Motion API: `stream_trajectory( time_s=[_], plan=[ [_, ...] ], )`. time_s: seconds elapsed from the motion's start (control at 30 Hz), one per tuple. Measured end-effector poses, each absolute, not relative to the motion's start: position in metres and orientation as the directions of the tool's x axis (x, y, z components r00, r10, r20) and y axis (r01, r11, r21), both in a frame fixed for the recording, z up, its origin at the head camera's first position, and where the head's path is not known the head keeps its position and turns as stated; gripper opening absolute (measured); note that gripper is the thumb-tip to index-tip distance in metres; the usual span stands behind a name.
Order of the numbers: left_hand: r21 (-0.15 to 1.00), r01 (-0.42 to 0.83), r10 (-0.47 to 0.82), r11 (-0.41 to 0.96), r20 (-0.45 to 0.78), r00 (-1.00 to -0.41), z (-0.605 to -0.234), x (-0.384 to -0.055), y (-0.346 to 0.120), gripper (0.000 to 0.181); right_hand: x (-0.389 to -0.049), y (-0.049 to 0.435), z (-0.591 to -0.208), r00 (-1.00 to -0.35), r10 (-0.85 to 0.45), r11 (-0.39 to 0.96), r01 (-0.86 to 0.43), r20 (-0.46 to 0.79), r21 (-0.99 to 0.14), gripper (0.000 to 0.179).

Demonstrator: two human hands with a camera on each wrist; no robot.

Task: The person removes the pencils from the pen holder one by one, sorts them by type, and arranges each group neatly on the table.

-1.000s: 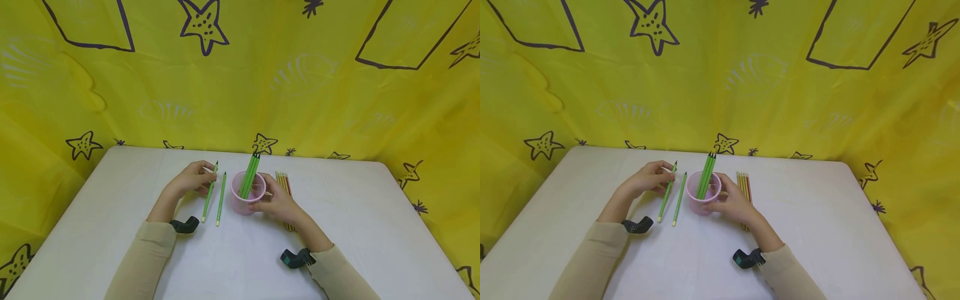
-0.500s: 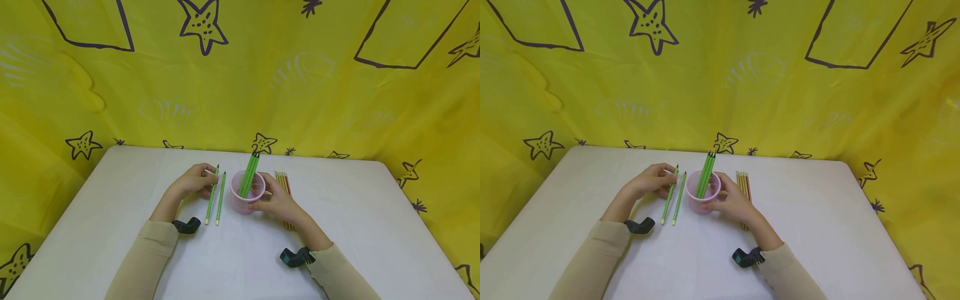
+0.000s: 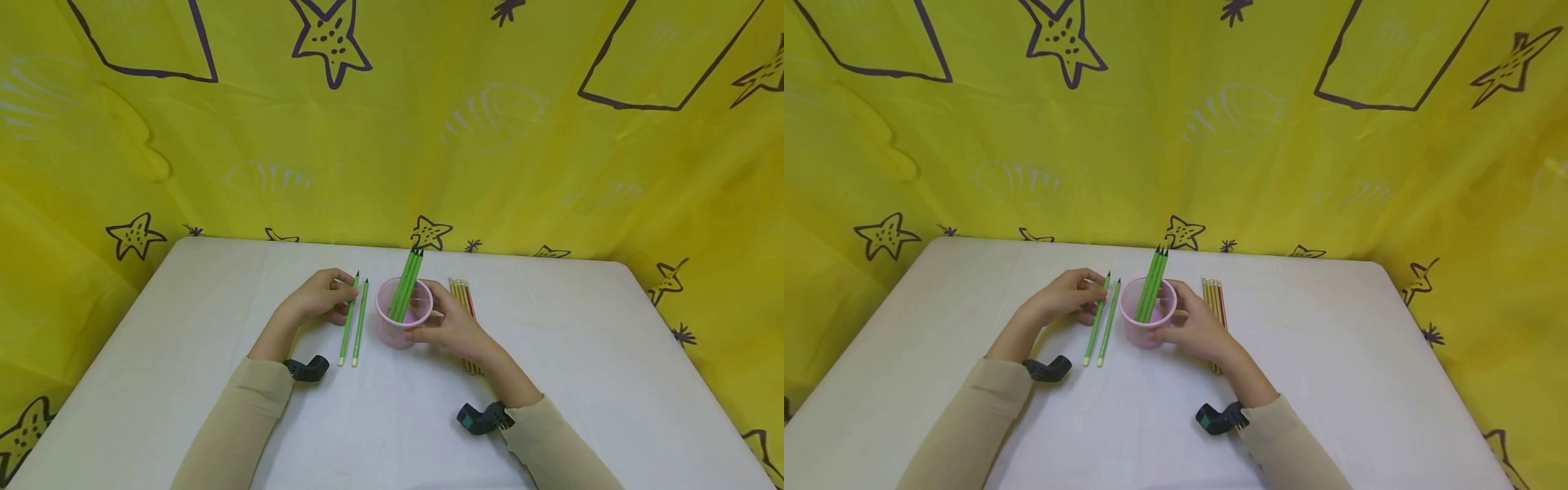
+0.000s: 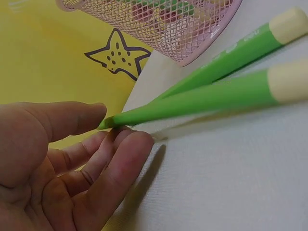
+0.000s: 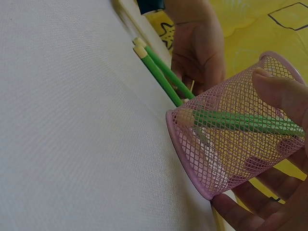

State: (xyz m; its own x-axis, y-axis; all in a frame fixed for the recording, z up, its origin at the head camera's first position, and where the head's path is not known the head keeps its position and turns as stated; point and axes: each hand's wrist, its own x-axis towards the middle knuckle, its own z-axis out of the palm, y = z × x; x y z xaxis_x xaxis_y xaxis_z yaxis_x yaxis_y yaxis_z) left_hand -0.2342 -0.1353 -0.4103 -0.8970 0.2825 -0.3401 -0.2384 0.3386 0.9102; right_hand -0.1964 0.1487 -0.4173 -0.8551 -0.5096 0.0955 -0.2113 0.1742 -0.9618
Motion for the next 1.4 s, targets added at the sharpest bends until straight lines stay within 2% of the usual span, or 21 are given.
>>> stream_trajectory(
  time_s=[0.37, 0.8, 1.1, 1.4],
  plan=[
    [0.905, -0.25, 0.255, 0.345, -0.347, -0.902, -0.408, -0.234, -0.138, 0.037, -0.197, 0.149, -0.417, -0.851, -0.515, 0.166, -0.213, 0.1, -0.963, 0.081],
    [0.937, -0.162, 0.309, 0.31, -0.261, -0.915, -0.39, -0.229, -0.134, 0.034, -0.195, 0.148, -0.416, -0.86, -0.503, 0.178, -0.203, 0.088, -0.963, 0.081],
    [0.967, -0.029, 0.37, 0.252, -0.124, -0.921, -0.378, -0.223, -0.123, 0.037, -0.193, 0.148, -0.415, -0.858, -0.505, 0.165, -0.201, 0.092, -0.966, 0.081],
    [0.971, 0.112, 0.35, 0.213, 0.031, -0.936, -0.372, -0.216, -0.103, 0.033, -0.194, 0.149, -0.417, -0.853, -0.512, 0.146, -0.203, 0.102, -0.968, 0.081]
  ],
)
